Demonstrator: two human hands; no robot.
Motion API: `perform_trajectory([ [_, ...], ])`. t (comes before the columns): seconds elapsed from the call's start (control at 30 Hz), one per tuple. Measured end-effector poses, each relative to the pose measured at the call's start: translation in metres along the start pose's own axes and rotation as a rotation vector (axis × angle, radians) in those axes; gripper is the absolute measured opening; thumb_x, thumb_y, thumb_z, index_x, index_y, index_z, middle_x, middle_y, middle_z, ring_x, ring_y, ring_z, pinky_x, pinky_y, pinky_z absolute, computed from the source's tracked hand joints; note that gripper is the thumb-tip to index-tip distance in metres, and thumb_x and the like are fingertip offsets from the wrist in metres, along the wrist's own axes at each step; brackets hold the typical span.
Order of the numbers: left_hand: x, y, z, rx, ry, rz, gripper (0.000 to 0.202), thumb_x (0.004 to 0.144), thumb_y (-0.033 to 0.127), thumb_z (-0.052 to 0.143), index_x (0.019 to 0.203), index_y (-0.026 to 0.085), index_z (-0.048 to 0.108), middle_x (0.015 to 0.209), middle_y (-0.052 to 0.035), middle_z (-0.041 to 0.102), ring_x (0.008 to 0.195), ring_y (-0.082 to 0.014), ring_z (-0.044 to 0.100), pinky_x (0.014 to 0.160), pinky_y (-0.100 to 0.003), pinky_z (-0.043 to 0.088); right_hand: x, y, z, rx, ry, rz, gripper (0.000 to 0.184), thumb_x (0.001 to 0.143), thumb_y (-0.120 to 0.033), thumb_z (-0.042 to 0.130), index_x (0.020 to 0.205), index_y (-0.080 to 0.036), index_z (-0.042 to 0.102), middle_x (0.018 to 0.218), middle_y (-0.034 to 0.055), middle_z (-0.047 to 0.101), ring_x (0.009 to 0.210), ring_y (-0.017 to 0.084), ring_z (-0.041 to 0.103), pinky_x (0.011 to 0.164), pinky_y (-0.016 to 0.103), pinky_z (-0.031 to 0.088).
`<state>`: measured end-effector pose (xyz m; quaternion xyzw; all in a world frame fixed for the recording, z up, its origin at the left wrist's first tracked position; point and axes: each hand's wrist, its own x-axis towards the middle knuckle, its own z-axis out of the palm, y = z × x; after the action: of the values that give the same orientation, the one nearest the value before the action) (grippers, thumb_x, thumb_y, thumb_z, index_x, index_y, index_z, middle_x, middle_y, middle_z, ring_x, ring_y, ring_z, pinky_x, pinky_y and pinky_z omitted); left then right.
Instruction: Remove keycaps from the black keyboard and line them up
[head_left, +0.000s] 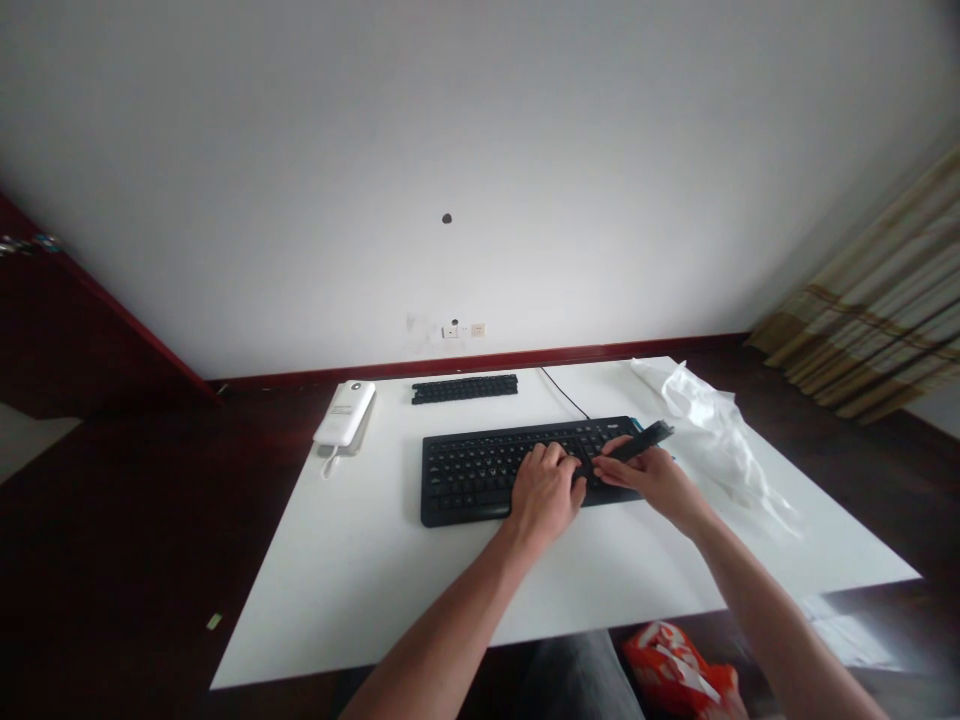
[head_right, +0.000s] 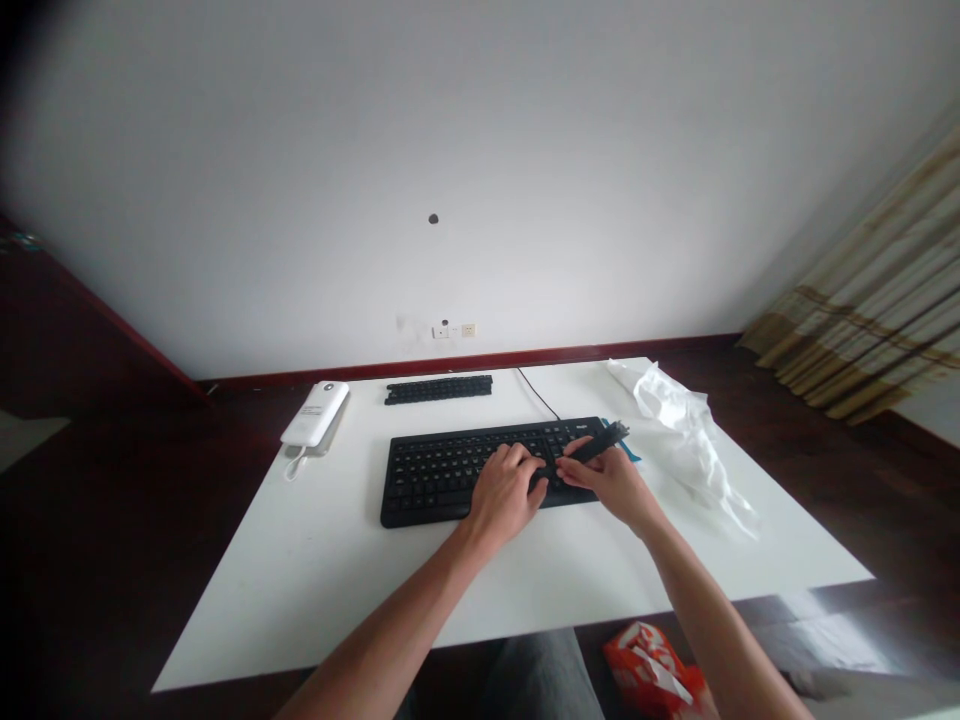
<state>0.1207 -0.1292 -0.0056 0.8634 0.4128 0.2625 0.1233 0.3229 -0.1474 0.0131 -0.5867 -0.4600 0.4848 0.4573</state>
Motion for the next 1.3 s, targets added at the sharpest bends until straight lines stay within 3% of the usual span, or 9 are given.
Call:
perform_trajectory([
  [0.13,0.000,0.000,0.000,0.002,0.001,-0.005,0.022,0.096,0.034,0.063,0.115,0.023,0.069,0.110,-0.0054,0.061,0.104,-0.0229,0.055,0.094,-0.038,0.050,0.007,-0.007,-0.005,0.083,-0.065,0.098,0.050,0.062,-0.049,0.095,0.091,-0.019,0.067,0.085,0.0074,0.079,0.080,0.024,0.079,0.082,0.035,0.068],
  [0.27,0.000,0.000,-0.001,0.000,0.000,-0.002,0.022,0.096,0.033,0.064,0.114,0.023,0.069,0.110,-0.0052,0.061,0.104,-0.0228,0.055,0.094,-0.038,0.051,0.005,-0.002,-0.007,0.128,-0.047,0.107,0.050,0.064,-0.046,0.095,0.094,-0.019,0.067,0.085,0.0072,0.080,0.085,0.024,0.079,0.085,0.033,0.067],
  [0.43,0.001,0.003,-0.004,0.030,-0.021,0.019,0.027,0.095,0.037,0.065,0.118,0.025,0.068,0.112,-0.0058,0.061,0.104,-0.0239,0.054,0.091,-0.040,0.050,0.000,0.015,-0.005,0.083,0.035,0.033,0.049,0.065,-0.048,0.094,0.094,-0.019,0.067,0.082,0.0073,0.079,0.082,0.028,0.079,0.084,0.042,0.068],
  [0.57,0.005,0.005,-0.004,0.057,-0.058,0.042,0.027,0.096,0.033,0.064,0.122,0.027,0.068,0.112,-0.0049,0.061,0.104,-0.0230,0.055,0.090,-0.039,0.051,-0.002,0.018,-0.010,0.037,0.118,-0.053,0.046,0.066,-0.048,0.093,0.091,-0.017,0.070,0.081,0.0079,0.079,0.079,0.028,0.079,0.081,0.041,0.068],
  [0.8,0.022,-0.004,0.001,0.047,-0.137,0.162,0.020,0.099,0.024,0.057,0.110,0.025,0.073,0.108,-0.0026,0.066,0.100,-0.0195,0.060,0.090,-0.033,0.053,0.011,0.011,-0.018,0.146,0.441,-0.199,0.043,0.065,-0.049,0.092,0.088,-0.021,0.070,0.084,0.0069,0.080,0.080,0.028,0.079,0.076,0.039,0.070],
  [1.03,0.039,-0.009,0.002,0.128,-0.183,0.369,0.012,0.097,0.023,0.056,0.101,0.019,0.067,0.106,-0.0046,0.066,0.097,-0.0206,0.061,0.088,-0.033,0.054,0.016,0.031,-0.015,-0.034,0.496,-0.241,0.037,0.076,-0.051,0.084,0.093,-0.021,0.069,0.085,0.0073,0.080,0.077,0.027,0.078,0.068,0.035,0.065],
  [1.3,0.042,0.001,0.007,0.184,-0.171,0.355,0.014,0.101,0.029,0.051,0.099,0.021,0.063,0.106,-0.0047,0.065,0.099,-0.0226,0.058,0.079,-0.033,0.053,0.013,0.038,-0.017,-0.097,0.515,-0.274,0.034,0.081,-0.050,0.080,0.093,-0.020,0.070,0.089,0.0088,0.079,0.078,0.027,0.077,0.070,0.035,0.063],
])
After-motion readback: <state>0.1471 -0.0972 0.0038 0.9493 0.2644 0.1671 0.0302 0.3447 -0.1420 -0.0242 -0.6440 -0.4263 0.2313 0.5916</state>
